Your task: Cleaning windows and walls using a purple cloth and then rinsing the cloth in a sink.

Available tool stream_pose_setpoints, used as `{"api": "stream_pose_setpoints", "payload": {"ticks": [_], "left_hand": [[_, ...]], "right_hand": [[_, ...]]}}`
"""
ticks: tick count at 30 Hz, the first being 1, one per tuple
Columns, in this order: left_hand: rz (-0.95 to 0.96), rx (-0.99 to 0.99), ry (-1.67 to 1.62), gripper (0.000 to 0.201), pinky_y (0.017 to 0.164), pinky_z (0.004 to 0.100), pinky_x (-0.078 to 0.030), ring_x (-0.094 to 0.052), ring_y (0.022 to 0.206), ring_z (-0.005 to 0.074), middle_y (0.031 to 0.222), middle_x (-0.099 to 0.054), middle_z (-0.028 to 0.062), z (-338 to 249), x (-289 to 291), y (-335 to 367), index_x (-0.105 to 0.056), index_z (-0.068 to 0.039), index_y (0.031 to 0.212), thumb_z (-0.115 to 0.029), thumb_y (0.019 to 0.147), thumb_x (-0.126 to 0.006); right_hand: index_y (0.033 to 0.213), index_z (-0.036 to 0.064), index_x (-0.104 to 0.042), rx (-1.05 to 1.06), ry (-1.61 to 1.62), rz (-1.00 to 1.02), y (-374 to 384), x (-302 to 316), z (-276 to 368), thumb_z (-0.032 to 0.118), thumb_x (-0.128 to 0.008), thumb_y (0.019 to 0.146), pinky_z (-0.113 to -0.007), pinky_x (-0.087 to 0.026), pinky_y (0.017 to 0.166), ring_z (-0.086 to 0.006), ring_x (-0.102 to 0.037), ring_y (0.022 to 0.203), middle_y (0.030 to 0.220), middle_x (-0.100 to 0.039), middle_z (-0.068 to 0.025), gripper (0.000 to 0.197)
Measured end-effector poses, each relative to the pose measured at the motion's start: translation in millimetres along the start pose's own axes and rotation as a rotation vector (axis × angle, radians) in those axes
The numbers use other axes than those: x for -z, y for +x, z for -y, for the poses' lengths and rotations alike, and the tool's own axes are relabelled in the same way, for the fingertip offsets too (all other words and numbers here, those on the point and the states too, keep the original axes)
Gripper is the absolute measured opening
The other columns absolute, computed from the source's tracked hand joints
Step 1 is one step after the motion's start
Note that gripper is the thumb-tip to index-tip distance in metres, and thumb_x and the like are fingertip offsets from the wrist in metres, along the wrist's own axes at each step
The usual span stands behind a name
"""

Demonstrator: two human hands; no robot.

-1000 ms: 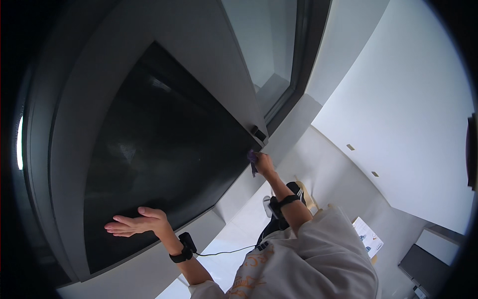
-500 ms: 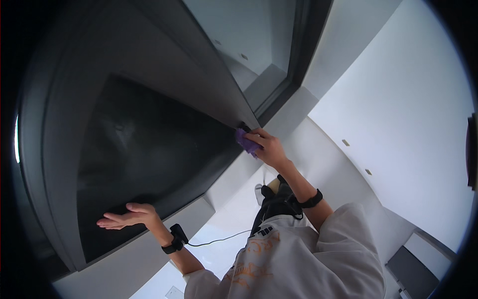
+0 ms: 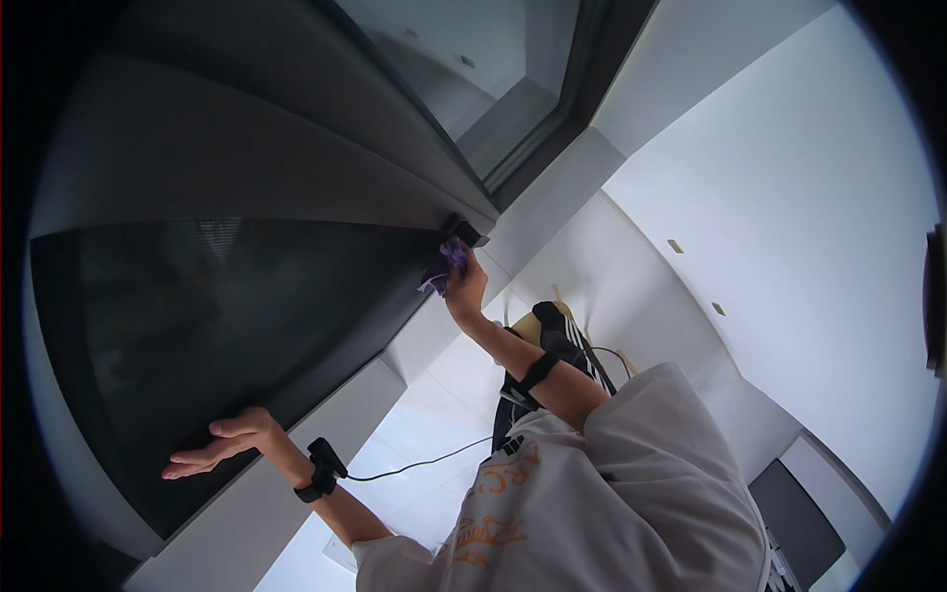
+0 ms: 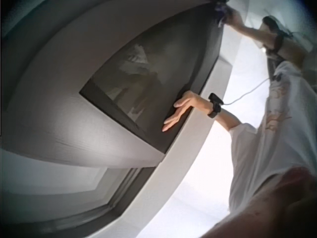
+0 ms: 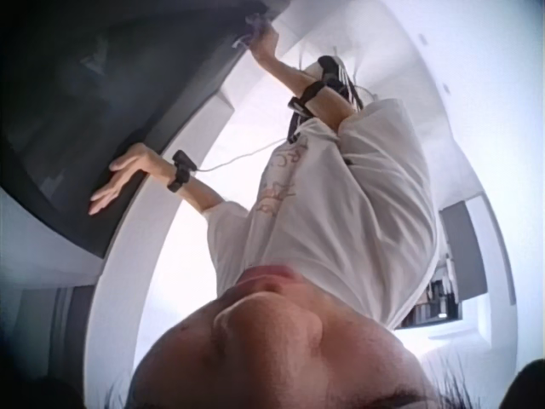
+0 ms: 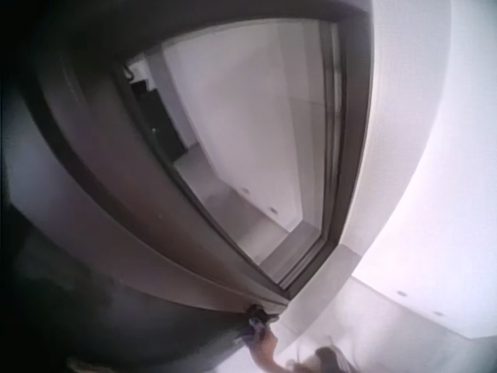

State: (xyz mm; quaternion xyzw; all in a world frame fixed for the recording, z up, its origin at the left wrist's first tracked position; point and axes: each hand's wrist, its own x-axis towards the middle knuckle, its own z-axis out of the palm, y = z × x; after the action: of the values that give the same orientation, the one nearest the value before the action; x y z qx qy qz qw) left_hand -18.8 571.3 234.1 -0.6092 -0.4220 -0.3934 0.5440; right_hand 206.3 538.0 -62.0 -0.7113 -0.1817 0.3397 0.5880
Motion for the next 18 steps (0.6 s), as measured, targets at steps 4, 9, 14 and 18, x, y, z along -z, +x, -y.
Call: {"api": "stream_pose_setpoints", "payload": {"ticks": [4,9,14,18], "left_hand": [[-0.005,-0.002,-0.004,0.058,0.111,0.0539,-0.014,-0.013,0.144,0.0391,0.154,-0.014,0.0248,5.3,1.7,-2.8,-0.028,0.004,0.144,-0.035,0.102,-0.026],[-0.016,-0.022,-0.016,0.058,0.111,0.0541,-0.015,-0.013,0.143,0.0388,0.154,-0.014,0.0258,6.3,-2.3,-4.0,-0.030,0.004,0.143,-0.035,0.101,-0.025],[0.006,-0.065,0.031,0.059,0.109,0.0538,-0.016,-0.013,0.143,0.0395,0.154,-0.012,0.0272,14.2,3.5,-1.1,-0.028,0.004,0.144,-0.036,0.101,-0.024],[-0.012,0.002,-0.017,0.059,0.109,0.0534,-0.016,-0.013,0.143,0.0401,0.154,-0.010,0.0271,-14.5,-20.2,-13.8,-0.025,0.004,0.145,-0.035,0.101,-0.023]], "right_hand": [[0.095,-0.0018,-0.058,0.032,-0.139,-0.026,4.1,-8.4,-9.4,0.005,-0.053,0.085,-0.049,-0.046,0.069,-0.0452,-0.061,0.080,0.082,-0.064,-0.0250,0.013],[0.082,-0.0002,-0.062,-0.105,-0.380,-0.194,34.4,-23.5,-64.7,0.011,-0.053,0.084,-0.051,-0.048,0.071,-0.0455,-0.061,0.078,0.081,-0.066,-0.0228,0.015],[0.085,-0.0002,-0.067,-0.326,-0.462,-0.083,61.6,-37.1,-135.0,0.013,-0.058,0.076,-0.051,-0.050,0.076,-0.0443,-0.064,0.082,0.084,-0.067,-0.0243,0.018],[0.101,-0.0050,-0.064,-0.423,-0.584,0.253,151.1,20.9,-200.8,0.013,-0.062,0.082,-0.041,-0.058,0.054,-0.0332,-0.070,0.075,0.088,-0.068,-0.0240,0.027]]}}
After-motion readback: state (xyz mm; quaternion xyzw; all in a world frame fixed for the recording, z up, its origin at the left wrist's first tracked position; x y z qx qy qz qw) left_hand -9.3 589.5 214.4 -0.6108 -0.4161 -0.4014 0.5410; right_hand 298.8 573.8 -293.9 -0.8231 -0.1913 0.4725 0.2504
